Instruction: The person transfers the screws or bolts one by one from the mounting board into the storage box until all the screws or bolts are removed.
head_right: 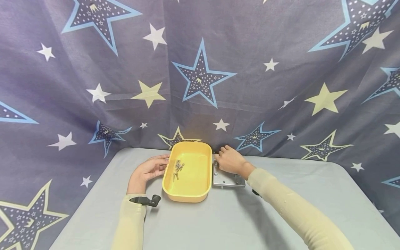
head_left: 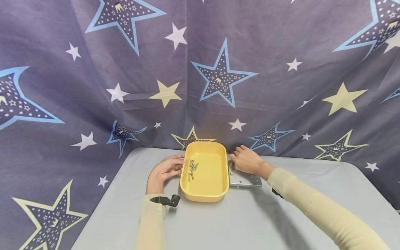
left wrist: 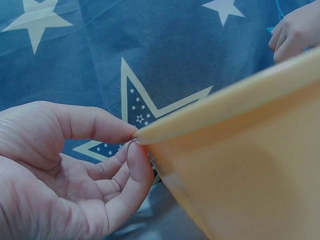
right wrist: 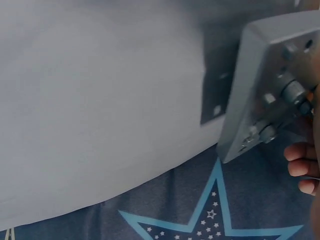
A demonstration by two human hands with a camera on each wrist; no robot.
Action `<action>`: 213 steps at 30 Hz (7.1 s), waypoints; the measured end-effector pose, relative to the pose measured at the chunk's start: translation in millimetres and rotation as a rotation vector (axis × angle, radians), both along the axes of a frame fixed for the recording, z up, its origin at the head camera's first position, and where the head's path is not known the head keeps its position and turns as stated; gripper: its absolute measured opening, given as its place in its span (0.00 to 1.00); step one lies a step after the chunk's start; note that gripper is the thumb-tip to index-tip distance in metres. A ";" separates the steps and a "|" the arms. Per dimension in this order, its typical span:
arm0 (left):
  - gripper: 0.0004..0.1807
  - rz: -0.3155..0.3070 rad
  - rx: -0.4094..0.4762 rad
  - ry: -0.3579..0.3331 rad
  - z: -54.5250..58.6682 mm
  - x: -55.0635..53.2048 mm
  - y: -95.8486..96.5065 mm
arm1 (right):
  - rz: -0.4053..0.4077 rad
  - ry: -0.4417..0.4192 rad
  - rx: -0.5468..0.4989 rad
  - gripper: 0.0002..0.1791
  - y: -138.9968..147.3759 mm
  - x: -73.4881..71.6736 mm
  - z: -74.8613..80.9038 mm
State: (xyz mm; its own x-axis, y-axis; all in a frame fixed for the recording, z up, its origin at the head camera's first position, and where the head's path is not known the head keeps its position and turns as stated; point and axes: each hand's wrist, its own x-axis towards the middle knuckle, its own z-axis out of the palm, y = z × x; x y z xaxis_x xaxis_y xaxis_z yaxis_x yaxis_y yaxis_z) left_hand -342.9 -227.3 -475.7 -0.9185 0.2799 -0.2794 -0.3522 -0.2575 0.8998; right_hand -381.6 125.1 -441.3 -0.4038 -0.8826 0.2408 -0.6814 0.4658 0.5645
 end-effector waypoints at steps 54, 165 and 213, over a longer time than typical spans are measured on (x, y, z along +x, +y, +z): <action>0.31 0.014 0.009 -0.001 -0.2 -0.5 -1.2 | 0.034 -0.010 -0.107 0.08 7.3 -2.5 4.1; 0.31 0.012 -0.029 -0.008 2.1 -0.5 2.5 | -0.209 -0.956 -0.245 0.26 -121.6 2.1 94.2; 0.32 -0.002 0.009 -0.003 1.1 -2.3 0.3 | -0.652 -0.949 -0.016 0.18 -178.2 -5.4 29.4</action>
